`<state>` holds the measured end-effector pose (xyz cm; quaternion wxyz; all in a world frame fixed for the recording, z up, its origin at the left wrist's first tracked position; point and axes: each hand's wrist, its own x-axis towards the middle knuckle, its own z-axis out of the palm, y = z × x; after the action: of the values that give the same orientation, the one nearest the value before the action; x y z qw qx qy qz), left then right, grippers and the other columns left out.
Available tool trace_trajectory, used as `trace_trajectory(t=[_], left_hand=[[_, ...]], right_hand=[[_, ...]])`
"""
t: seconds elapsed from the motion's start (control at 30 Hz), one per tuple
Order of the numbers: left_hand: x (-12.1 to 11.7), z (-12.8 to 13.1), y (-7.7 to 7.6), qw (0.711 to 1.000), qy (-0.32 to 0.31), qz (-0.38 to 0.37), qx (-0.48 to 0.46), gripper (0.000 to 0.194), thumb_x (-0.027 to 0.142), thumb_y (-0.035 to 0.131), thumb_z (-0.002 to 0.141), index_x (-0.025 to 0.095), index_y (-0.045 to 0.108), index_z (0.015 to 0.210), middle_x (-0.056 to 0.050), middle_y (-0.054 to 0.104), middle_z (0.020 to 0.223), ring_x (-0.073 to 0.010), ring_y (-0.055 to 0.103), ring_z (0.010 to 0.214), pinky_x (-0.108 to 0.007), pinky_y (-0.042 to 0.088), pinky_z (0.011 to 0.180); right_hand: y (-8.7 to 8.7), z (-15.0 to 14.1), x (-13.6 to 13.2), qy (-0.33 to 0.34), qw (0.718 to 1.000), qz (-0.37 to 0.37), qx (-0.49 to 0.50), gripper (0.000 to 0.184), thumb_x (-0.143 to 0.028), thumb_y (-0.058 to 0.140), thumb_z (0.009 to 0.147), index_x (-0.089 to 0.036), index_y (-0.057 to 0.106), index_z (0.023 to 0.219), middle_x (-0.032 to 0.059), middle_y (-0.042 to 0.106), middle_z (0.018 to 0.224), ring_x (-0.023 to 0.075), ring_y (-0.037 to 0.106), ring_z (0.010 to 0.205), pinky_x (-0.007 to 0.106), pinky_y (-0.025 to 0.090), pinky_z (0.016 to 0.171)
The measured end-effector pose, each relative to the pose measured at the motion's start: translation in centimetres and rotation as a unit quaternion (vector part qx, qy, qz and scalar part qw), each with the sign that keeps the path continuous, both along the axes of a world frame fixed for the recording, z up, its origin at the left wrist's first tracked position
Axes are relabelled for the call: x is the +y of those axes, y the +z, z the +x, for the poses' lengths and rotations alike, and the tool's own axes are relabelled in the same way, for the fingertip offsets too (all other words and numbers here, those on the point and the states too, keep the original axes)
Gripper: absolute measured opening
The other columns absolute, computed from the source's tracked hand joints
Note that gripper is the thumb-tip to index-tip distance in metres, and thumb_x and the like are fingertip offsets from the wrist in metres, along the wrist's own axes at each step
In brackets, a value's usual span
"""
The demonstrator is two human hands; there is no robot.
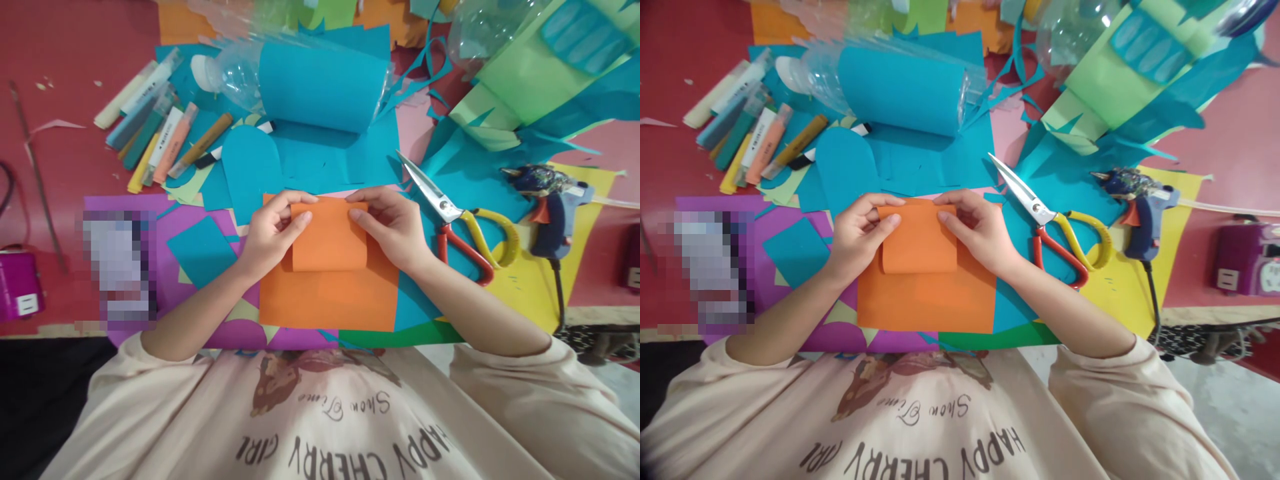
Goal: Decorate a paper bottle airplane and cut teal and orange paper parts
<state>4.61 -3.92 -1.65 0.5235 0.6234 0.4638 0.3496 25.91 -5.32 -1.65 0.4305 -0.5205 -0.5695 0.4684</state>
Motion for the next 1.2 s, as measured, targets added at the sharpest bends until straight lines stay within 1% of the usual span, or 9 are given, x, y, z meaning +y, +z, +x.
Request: trace_trajectory(t=[0.13,0.27,0.4,0.53,0.73,0.87,0.97,1.13,1.2], left_hand=[[0.05,-0.01,-0.03,1.0,0.0,0.008,0.008,0.039,0.058,0.061,0.089,0.023,0.067,0.105,0.004,0.049,0.058,-0.0094,0.045,0.049,-0.021,0.031,0.044],[0.02,-0.09,-0.17,1.0,0.002,0.016,0.014,0.038,0.057,0.061,0.09,0.024,0.068,0.106,0.003,0.053,0.06,-0.01,0.047,0.05,-0.021,0.032,0.044],[0.01,-0.08,0.01,1.0,0.003,0.004,0.021,0.036,0.053,0.062,0.09,0.025,0.069,0.111,0.003,0.055,0.06,-0.0096,0.046,0.049,-0.021,0.033,0.044],[0.06,0.06,0.43,1.0,0.0,0.001,0.026,0.034,0.051,0.061,0.09,0.023,0.071,0.108,-0.002,0.067,0.077,-0.0109,0.055,0.059,-0.02,0.04,0.049],[0.01,0.17,0.72,0.999,0.005,0.014,0.036,0.029,0.044,0.061,0.092,0.021,0.071,0.107,-0.002,0.069,0.078,-0.0115,0.061,0.064,-0.02,0.046,0.052],[0.0,0.24,0.8,1.0,0.003,0.01,0.022,0.025,0.038,0.062,0.092,0.02,0.071,0.106,-0.003,0.072,0.084,-0.0152,0.069,0.079,-0.021,0.052,0.061],[0.01,0.23,0.77,1.0,0.003,0.006,0.008,0.022,0.033,0.063,0.09,0.019,0.072,0.105,-0.004,0.074,0.088,-0.0155,0.071,0.083,-0.02,0.053,0.063],[-0.02,0.2,0.75,1.0,0.006,-0.004,0.019,0.024,0.033,0.062,0.09,0.02,0.071,0.108,-0.006,0.076,0.109,-0.0156,0.072,0.086,-0.021,0.054,0.064],[-0.03,0.22,0.81,1.0,0.006,-0.003,0.02,0.024,0.032,0.062,0.09,0.02,0.071,0.108,-0.006,0.075,0.113,-0.0149,0.072,0.085,-0.021,0.054,0.063]], right_hand=[[0.03,-0.02,-0.01,0.0,1.0,0.003,-0.004,0.01,-0.03,0.066,0.086,-0.023,0.069,0.093,0.0011,0.074,0.091,0.0116,0.062,0.068,0.026,0.049,0.058],[-0.04,-0.06,-0.01,-0.003,1.0,-0.004,-0.01,0.014,-0.035,0.066,0.086,-0.023,0.068,0.093,0.0019,0.074,0.093,0.0127,0.064,0.071,0.027,0.051,0.06],[-0.07,-0.13,-0.02,-0.012,1.0,-0.003,-0.002,0.014,-0.035,0.067,0.084,-0.023,0.068,0.092,0.0021,0.074,0.093,0.0134,0.065,0.071,0.027,0.051,0.06],[0.05,-0.11,0.01,-0.012,1.0,-0.006,-0.007,0.013,-0.034,0.067,0.084,-0.023,0.07,0.091,0.0017,0.074,0.09,0.0118,0.062,0.066,0.027,0.049,0.057],[0.15,-0.01,0.06,-0.003,1.0,-0.012,-0.008,0.014,-0.034,0.067,0.085,-0.022,0.069,0.091,0.0019,0.074,0.091,0.0118,0.063,0.069,0.026,0.05,0.059],[0.05,-0.06,0.04,-0.005,1.0,-0.007,0.01,0.01,-0.029,0.067,0.084,-0.022,0.07,0.091,0.0015,0.074,0.092,0.0117,0.065,0.071,0.026,0.051,0.06],[-0.01,-0.1,0.02,-0.008,1.0,-0.003,0.01,0.01,-0.028,0.067,0.084,-0.022,0.07,0.091,0.0009,0.075,0.088,0.0106,0.062,0.066,0.025,0.048,0.057],[-0.01,-0.13,0.02,-0.014,1.0,-0.013,0.007,0.012,-0.031,0.068,0.082,-0.023,0.071,0.091,0.0013,0.075,0.09,0.0122,0.063,0.07,0.026,0.05,0.058],[-0.01,-0.12,0.01,-0.017,1.0,-0.012,0.012,0.011,-0.029,0.068,0.082,-0.023,0.071,0.091,0.0011,0.075,0.089,0.012,0.063,0.069,0.026,0.049,0.058]])
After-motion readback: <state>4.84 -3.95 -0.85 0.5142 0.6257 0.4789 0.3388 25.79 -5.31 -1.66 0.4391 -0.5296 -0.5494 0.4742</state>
